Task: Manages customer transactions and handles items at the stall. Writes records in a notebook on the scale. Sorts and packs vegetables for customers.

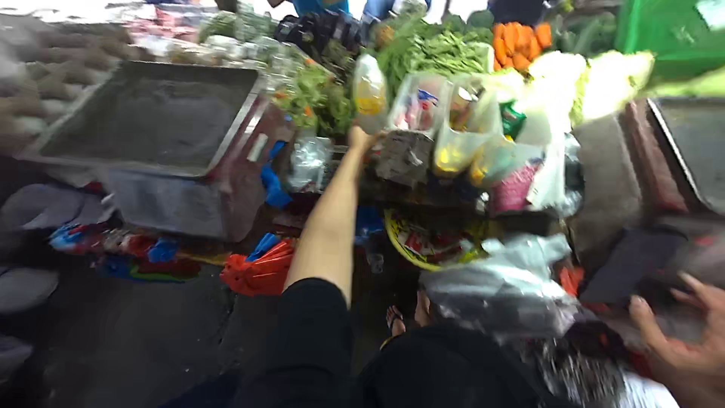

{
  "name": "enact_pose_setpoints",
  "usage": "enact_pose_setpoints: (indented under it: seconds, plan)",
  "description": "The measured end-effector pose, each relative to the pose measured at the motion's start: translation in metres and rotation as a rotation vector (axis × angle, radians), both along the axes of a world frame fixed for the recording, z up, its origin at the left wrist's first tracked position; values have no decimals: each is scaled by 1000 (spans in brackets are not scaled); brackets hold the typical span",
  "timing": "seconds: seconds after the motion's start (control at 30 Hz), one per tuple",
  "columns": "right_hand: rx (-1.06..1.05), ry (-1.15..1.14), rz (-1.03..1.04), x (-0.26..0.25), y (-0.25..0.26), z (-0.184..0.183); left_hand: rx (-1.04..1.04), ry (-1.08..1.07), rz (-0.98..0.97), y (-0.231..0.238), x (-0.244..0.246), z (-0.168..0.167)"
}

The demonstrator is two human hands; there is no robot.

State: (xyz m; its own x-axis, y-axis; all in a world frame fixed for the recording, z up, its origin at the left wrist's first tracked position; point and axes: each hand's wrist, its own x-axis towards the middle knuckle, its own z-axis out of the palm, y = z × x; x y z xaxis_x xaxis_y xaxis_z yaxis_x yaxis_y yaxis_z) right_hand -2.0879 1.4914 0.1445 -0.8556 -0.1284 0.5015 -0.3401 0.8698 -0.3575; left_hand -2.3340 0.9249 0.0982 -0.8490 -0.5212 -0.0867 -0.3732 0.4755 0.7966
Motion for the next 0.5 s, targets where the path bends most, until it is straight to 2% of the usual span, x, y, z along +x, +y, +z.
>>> enact_pose_setpoints:
  seconds: [0.07, 0.13, 0.2, 0.27, 0.33, 0.4, 0.5]
  plan:
    - [-23, -46, -43, 23, 4, -12, 61, 261, 51, 11, 21, -15]
    - [-96, -216, -80, 47, 2, -28, 105, 589, 106, 28, 55, -28]
    - [-101, -523, -126, 68, 3, -50, 107, 722, 123, 58, 109, -25]
    - [-109, -821, -197, 79, 0, -70, 118, 763, 72, 102, 172, -22]
    - [-176, -907, -298, 85, -6, -90, 158, 747, -120, 150, 229, -35]
    - [-252, -851, -353, 88, -9, -103, 154, 680, -420, 196, 274, -57]
    - [-405, -683, -302, 79, -10, -115, -26, 560, -922, 253, 305, -66]
